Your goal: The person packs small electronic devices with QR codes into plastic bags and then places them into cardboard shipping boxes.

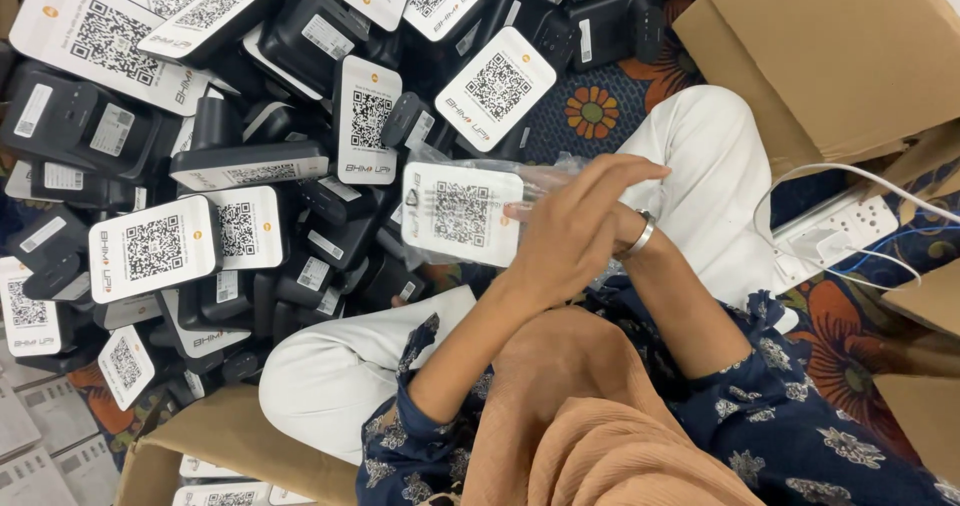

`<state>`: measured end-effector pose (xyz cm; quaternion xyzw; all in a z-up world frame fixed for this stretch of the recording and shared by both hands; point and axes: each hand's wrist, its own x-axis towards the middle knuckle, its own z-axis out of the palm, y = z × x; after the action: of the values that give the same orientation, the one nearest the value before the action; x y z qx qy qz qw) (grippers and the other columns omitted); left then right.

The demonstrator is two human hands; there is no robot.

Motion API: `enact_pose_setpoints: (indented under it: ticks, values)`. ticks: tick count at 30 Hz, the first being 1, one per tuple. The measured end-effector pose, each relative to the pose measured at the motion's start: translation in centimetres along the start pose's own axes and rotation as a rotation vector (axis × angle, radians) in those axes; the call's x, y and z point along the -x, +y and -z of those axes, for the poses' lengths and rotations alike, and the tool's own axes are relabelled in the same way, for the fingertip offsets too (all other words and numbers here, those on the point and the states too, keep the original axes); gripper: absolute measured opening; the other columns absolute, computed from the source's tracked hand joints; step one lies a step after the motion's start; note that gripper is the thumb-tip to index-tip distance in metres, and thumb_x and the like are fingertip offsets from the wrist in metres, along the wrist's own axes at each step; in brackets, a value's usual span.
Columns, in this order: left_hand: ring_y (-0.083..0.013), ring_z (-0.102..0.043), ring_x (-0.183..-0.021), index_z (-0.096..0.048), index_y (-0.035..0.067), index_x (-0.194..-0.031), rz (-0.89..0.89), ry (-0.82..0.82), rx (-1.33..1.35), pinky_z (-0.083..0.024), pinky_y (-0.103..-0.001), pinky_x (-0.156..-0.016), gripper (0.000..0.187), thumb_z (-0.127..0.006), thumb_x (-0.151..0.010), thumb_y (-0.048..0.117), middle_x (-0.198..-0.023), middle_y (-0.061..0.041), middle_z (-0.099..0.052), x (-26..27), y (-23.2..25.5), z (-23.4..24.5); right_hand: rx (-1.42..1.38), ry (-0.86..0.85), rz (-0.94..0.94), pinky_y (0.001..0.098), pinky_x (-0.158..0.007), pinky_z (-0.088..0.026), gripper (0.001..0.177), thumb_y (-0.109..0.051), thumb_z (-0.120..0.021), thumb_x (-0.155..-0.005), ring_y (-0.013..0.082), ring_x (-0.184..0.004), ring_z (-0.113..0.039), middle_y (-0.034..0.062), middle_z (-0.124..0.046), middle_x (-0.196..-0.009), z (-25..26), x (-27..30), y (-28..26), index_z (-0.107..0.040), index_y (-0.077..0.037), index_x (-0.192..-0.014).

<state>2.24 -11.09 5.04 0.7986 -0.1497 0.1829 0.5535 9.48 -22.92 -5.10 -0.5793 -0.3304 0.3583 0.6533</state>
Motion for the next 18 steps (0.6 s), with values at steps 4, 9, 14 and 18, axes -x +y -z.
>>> enact_pose_setpoints:
  ticks: [4, 9, 14, 18]
  values:
    - [-0.034, -0.067, -0.114, -0.057, 0.011, -0.139, 0.043, -0.074, 0.078, -0.056, -0.039, -0.098, 0.054, -0.044, -0.091, -0.011, -0.136, -0.013, -0.06, -0.1, 1.5, 0.3, 0.338, -0.042, 0.023, 0.0386, -0.095, -0.05, 0.048, -0.015, -0.065, -0.095, 0.0228, -0.114, -0.058, 0.0112, -0.063, -0.127, 0.8, 0.2, -0.1, -0.057, -0.006, -0.141]
    - [-0.0356, -0.064, -0.124, -0.056, 0.011, -0.135, 0.083, -0.065, 0.097, -0.056, -0.039, -0.104, 0.048, -0.049, -0.093, -0.011, -0.137, -0.01, -0.058, -0.3, 2.8, 2.0, 0.761, -0.096, 0.05, 0.0448, -0.092, -0.049, 0.056, -0.017, -0.068, -0.085, 0.0308, -0.112, -0.059, 0.0154, -0.064, -0.127, 2.5, 0.8, 0.4, -0.059, -0.008, -0.14]
    - [-0.0402, -0.064, -0.119, -0.06, 0.009, -0.13, 0.181, -0.209, -0.095, -0.054, -0.046, -0.1, 0.048, -0.052, -0.087, -0.009, -0.144, -0.014, -0.055, -0.8, 1.7, 4.6, 1.225, -0.161, 0.346, 0.0481, -0.098, -0.05, 0.046, -0.019, -0.064, -0.083, 0.0397, -0.117, -0.062, 0.0214, -0.067, -0.124, 4.3, -0.9, 9.3, -0.064, -0.005, -0.127]
    - [-0.0366, -0.061, -0.122, -0.058, 0.008, -0.131, 0.252, -0.288, -0.213, -0.052, -0.045, -0.1, 0.049, -0.056, -0.085, -0.009, -0.147, -0.012, -0.053, -1.4, 2.6, 8.8, 1.059, -0.17, 0.042, 0.0452, -0.096, -0.052, 0.031, -0.015, -0.062, -0.087, 0.0385, -0.112, -0.066, 0.0226, -0.07, -0.118, 0.1, -4.8, 5.4, -0.071, -0.008, -0.116]
